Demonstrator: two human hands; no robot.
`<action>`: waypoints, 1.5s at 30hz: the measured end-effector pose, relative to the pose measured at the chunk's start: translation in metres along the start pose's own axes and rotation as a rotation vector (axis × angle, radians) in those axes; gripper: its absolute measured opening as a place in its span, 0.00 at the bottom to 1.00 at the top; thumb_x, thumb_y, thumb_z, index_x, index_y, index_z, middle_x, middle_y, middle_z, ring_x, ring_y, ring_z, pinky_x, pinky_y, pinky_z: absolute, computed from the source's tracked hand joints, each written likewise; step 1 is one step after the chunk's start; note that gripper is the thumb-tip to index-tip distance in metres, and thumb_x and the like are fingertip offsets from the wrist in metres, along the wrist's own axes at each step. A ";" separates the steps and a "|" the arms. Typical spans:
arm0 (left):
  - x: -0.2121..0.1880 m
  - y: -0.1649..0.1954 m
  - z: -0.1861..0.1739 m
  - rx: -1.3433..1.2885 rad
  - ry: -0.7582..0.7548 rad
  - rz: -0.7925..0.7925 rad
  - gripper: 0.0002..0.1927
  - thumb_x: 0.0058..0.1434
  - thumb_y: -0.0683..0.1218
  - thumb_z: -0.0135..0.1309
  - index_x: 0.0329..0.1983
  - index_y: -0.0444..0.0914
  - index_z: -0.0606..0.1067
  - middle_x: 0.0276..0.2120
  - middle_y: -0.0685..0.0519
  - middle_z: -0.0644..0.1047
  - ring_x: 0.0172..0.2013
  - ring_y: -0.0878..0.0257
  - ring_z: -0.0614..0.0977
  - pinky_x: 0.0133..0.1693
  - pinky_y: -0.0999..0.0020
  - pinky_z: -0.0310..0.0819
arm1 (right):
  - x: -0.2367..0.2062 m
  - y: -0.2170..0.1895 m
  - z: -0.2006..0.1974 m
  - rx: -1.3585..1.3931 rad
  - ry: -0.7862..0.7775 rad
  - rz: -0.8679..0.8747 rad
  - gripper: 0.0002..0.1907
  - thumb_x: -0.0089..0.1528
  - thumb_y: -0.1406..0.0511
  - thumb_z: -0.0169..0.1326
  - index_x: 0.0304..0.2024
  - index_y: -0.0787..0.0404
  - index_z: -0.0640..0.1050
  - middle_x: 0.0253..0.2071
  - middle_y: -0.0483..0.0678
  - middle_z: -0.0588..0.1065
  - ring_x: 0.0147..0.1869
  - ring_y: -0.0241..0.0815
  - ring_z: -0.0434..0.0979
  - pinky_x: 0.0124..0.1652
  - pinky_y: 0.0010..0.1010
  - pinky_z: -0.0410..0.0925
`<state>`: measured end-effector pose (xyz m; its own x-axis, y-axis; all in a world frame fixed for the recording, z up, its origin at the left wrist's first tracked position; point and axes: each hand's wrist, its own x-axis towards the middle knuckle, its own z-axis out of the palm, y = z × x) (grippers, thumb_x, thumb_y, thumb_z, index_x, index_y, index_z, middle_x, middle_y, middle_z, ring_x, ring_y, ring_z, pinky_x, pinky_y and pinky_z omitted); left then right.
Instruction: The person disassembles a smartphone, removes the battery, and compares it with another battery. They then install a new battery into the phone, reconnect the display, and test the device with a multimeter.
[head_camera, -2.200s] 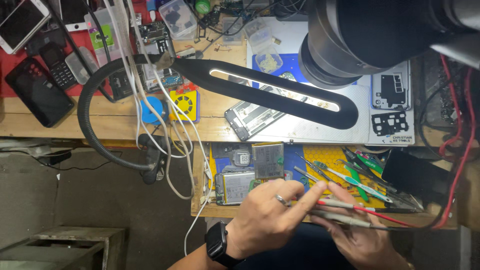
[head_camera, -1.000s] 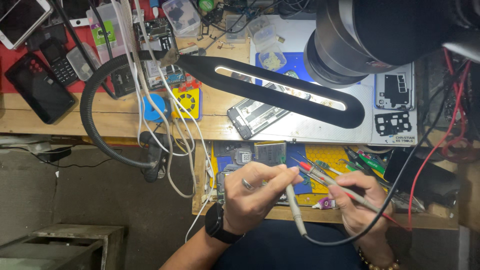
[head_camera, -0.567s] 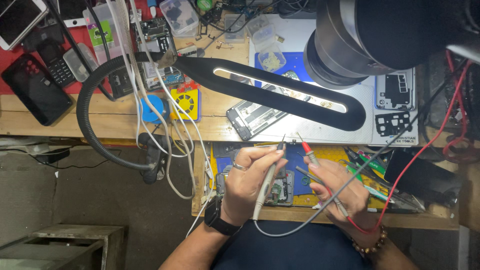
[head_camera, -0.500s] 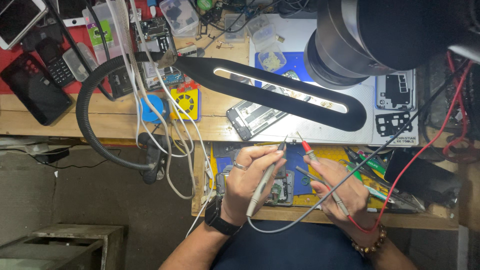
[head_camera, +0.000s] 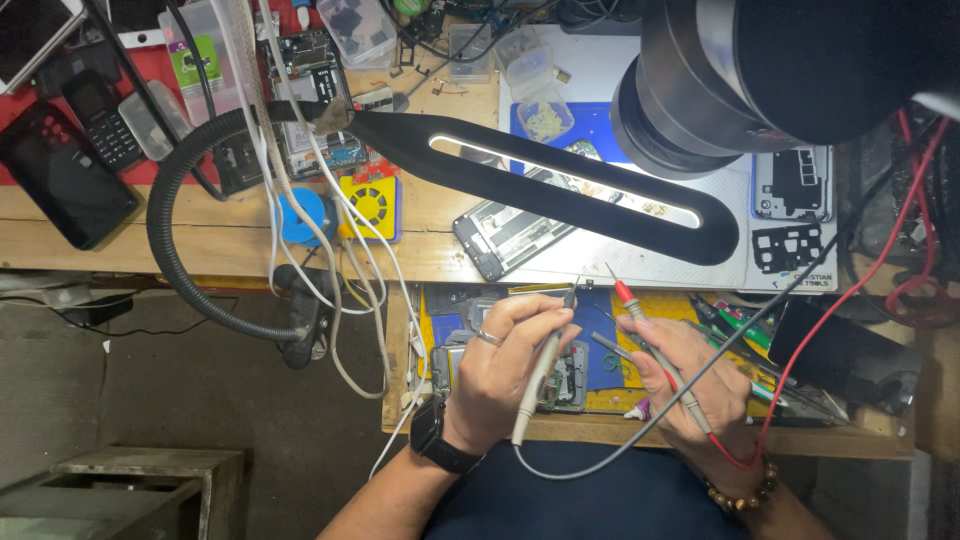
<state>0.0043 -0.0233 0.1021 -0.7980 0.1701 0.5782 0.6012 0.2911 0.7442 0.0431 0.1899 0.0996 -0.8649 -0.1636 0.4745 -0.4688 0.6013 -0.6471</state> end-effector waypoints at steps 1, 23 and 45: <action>0.000 0.001 0.000 0.005 0.004 0.001 0.16 0.61 0.36 0.66 0.50 0.33 0.76 0.47 0.46 0.78 0.45 0.54 0.85 0.44 0.67 0.84 | 0.000 0.000 0.000 -0.002 0.004 -0.014 0.13 0.66 0.70 0.56 0.51 0.72 0.75 0.47 0.59 0.80 0.53 0.53 0.84 0.53 0.38 0.77; -0.003 0.008 -0.005 0.013 -0.072 0.023 0.14 0.63 0.38 0.66 0.50 0.33 0.77 0.47 0.47 0.78 0.43 0.56 0.85 0.42 0.68 0.83 | -0.007 0.004 0.003 -0.031 0.026 -0.083 0.14 0.67 0.67 0.54 0.51 0.71 0.74 0.45 0.59 0.80 0.50 0.52 0.85 0.48 0.38 0.79; -0.002 0.017 -0.013 0.012 -0.267 0.256 0.16 0.65 0.42 0.64 0.55 0.34 0.76 0.42 0.51 0.79 0.41 0.57 0.84 0.42 0.64 0.81 | -0.013 -0.031 -0.011 0.165 -0.017 0.037 0.21 0.59 0.74 0.62 0.52 0.63 0.72 0.46 0.55 0.79 0.50 0.46 0.84 0.48 0.32 0.77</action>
<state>0.0166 -0.0309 0.1180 -0.6055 0.4785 0.6360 0.7835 0.2182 0.5818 0.0710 0.1818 0.1195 -0.8845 -0.1581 0.4390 -0.4583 0.4705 -0.7541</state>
